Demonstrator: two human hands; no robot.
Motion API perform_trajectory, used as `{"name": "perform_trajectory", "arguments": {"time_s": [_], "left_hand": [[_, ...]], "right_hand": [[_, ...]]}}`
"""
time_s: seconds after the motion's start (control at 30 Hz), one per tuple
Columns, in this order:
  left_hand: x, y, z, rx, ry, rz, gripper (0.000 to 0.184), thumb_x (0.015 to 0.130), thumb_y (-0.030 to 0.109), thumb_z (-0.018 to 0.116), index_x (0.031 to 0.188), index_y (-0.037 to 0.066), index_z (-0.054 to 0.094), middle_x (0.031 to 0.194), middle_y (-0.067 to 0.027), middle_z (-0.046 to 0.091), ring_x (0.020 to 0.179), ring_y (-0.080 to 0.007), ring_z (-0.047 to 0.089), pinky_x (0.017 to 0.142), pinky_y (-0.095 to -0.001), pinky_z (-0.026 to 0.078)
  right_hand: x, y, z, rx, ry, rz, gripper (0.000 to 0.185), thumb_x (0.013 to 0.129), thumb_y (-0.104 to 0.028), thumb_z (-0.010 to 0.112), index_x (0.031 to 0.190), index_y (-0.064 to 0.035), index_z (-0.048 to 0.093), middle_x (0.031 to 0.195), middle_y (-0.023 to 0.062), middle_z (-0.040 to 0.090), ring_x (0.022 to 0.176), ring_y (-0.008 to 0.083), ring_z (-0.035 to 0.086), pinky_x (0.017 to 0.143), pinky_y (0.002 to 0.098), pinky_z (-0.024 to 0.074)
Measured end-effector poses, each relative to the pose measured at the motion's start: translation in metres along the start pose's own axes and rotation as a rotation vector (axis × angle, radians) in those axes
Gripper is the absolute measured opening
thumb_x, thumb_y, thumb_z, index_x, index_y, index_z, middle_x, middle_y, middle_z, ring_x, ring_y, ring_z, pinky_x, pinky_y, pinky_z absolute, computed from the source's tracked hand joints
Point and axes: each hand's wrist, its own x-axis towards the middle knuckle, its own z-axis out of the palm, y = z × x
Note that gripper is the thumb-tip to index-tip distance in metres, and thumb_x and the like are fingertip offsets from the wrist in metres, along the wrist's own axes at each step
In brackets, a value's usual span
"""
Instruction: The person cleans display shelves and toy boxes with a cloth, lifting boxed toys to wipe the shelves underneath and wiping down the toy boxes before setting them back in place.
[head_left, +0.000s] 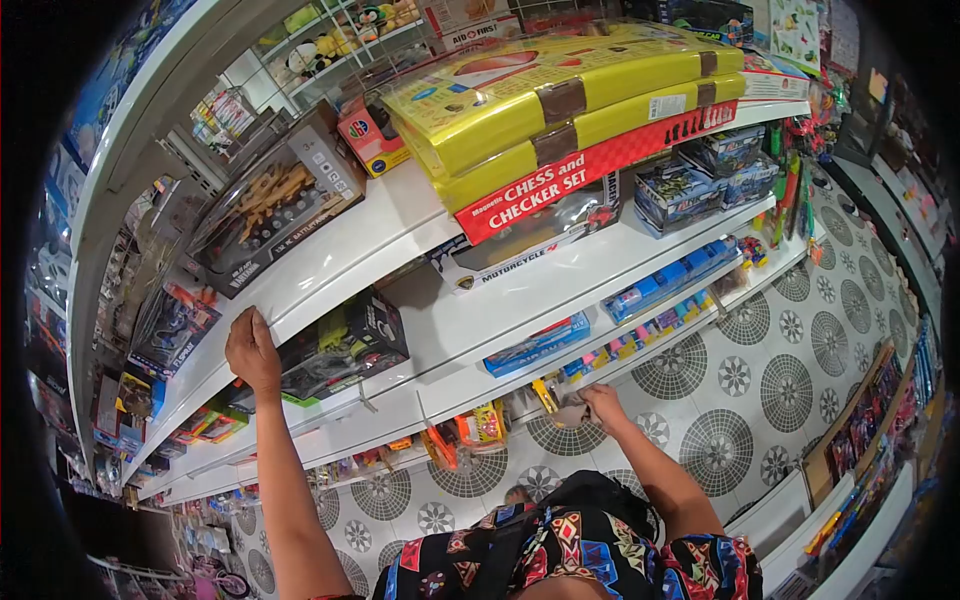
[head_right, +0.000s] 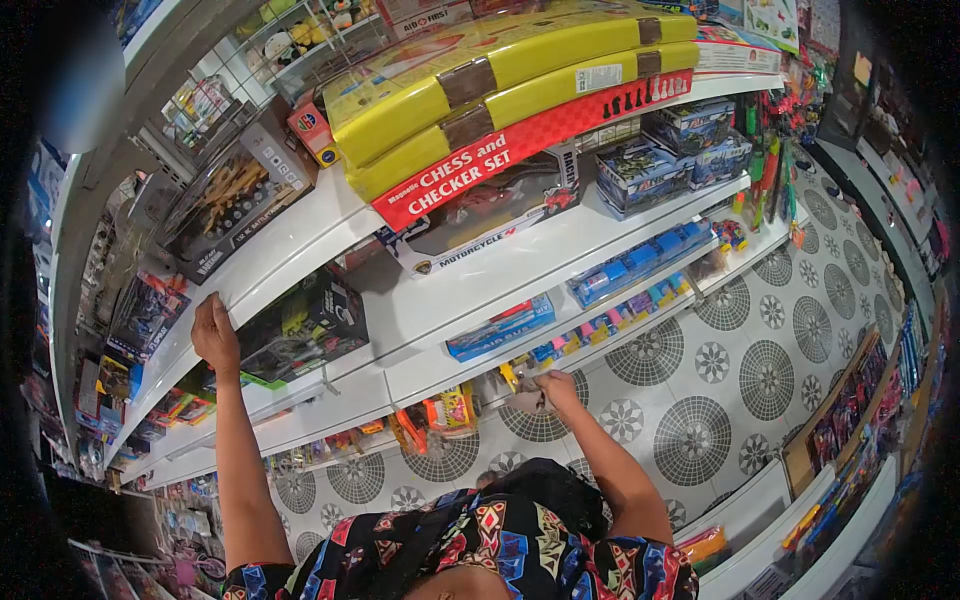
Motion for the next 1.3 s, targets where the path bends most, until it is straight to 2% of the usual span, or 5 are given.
{"name": "perform_trajectory", "arguments": {"time_s": [0.63,0.77,0.87,1.0,1.3], "left_hand": [[0.004,0.007,-0.005,0.003,0.026,-0.048,0.028,0.09,0.026,0.056,0.098,0.001,0.066,0.096,-0.015,0.066,0.09,-0.0324,0.062,0.082,-0.0389,0.046],[0.003,0.007,-0.004,0.015,0.051,-0.039,0.029,0.09,0.028,0.056,0.098,0.002,0.066,0.096,-0.0146,0.067,0.091,-0.032,0.062,0.082,-0.0383,0.046],[0.0,0.001,-0.001,0.049,0.051,-0.029,0.029,0.091,0.028,0.056,0.1,0.003,0.066,0.1,-0.0132,0.067,0.096,-0.0312,0.061,0.087,-0.0385,0.044],[-0.001,-0.001,-0.001,0.048,-0.002,-0.057,0.028,0.09,0.029,0.056,0.103,0.005,0.065,0.104,-0.0123,0.066,0.102,-0.0309,0.059,0.092,-0.0402,0.041],[-0.011,-0.003,0.001,-0.232,0.131,-0.083,0.027,0.086,0.018,0.059,0.107,0.002,0.063,0.111,-0.0146,0.063,0.11,-0.0342,0.057,0.096,-0.0433,0.039]], "right_hand": [[0.017,-0.136,0.004,0.141,0.262,-0.341,0.01,0.078,-0.009,0.063,0.083,0.0005,0.061,0.072,0.0037,0.058,0.067,0.013,0.055,0.062,0.0266,0.0432],[0.025,-0.191,0.033,0.051,0.291,-0.439,0.014,0.08,-0.012,0.065,0.081,-0.0002,0.057,0.066,0.0031,0.055,0.041,0.01,0.042,0.04,0.0261,0.0358],[0.086,-0.179,0.031,-0.257,0.439,-0.686,0.029,0.082,-0.011,0.061,0.108,-0.0009,0.058,0.086,0.0105,0.057,0.074,0.0195,0.056,0.068,0.031,0.0491],[0.117,-0.174,0.05,-0.906,0.444,-0.731,0.06,0.071,-0.023,0.07,0.126,-0.008,0.053,0.128,0.0184,0.038,0.116,0.0341,0.041,0.091,0.0424,0.0415],[0.145,-0.161,0.06,-1.496,0.719,-0.883,0.048,0.074,-0.029,0.065,0.114,-0.0058,0.053,0.123,0.0148,0.045,0.121,0.0345,0.041,0.095,0.0582,0.0328]]}}
